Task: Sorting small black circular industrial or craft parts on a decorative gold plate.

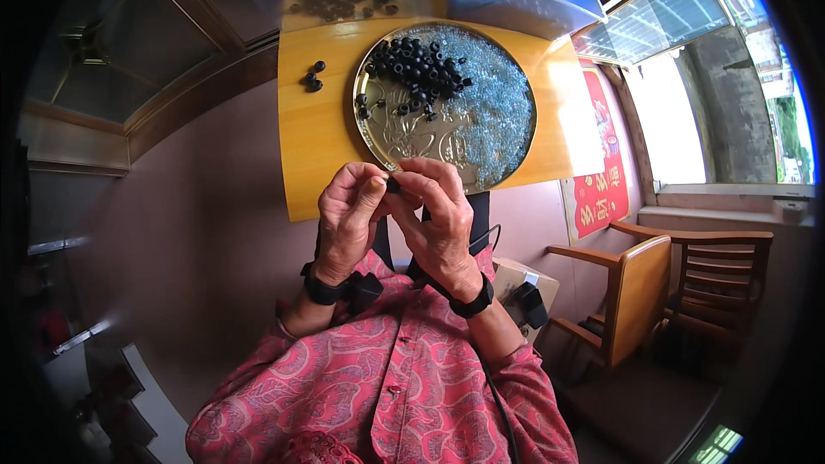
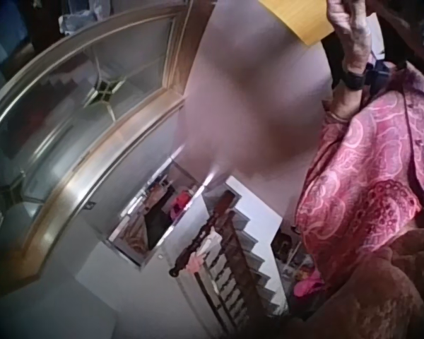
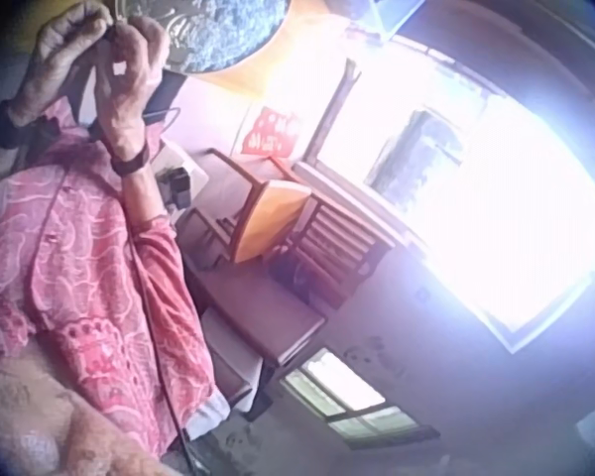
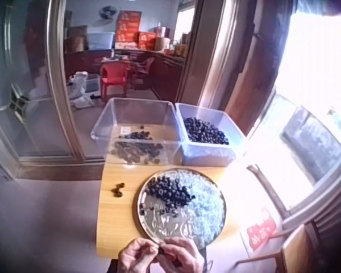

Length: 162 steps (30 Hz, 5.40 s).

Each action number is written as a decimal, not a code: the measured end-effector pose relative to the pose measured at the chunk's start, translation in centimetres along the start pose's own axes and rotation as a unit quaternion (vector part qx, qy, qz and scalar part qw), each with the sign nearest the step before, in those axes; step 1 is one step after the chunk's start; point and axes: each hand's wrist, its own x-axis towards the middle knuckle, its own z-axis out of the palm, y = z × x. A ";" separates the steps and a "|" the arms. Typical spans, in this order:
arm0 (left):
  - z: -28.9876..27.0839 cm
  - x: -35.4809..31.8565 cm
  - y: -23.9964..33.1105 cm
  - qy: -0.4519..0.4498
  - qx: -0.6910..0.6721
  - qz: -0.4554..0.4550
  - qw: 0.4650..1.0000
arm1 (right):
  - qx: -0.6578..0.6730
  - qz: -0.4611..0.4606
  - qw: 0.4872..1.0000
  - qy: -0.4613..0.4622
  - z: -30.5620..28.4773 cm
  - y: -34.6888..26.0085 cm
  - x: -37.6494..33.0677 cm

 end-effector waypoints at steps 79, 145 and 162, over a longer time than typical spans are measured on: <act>0.4 -0.6 -0.4 -0.039 -0.002 0.014 0.999 | 0.442 0.220 0.869 0.031 0.1 0.5 -1.8; -0.3 20.5 13.1 -0.005 -0.027 0.144 0.989 | 0.357 0.244 0.901 0.031 0.2 1.7 -2.5; -3.6 10.4 1.1 0.037 0.698 0.224 0.679 | 0.351 0.271 0.896 -0.025 1.4 3.6 -3.6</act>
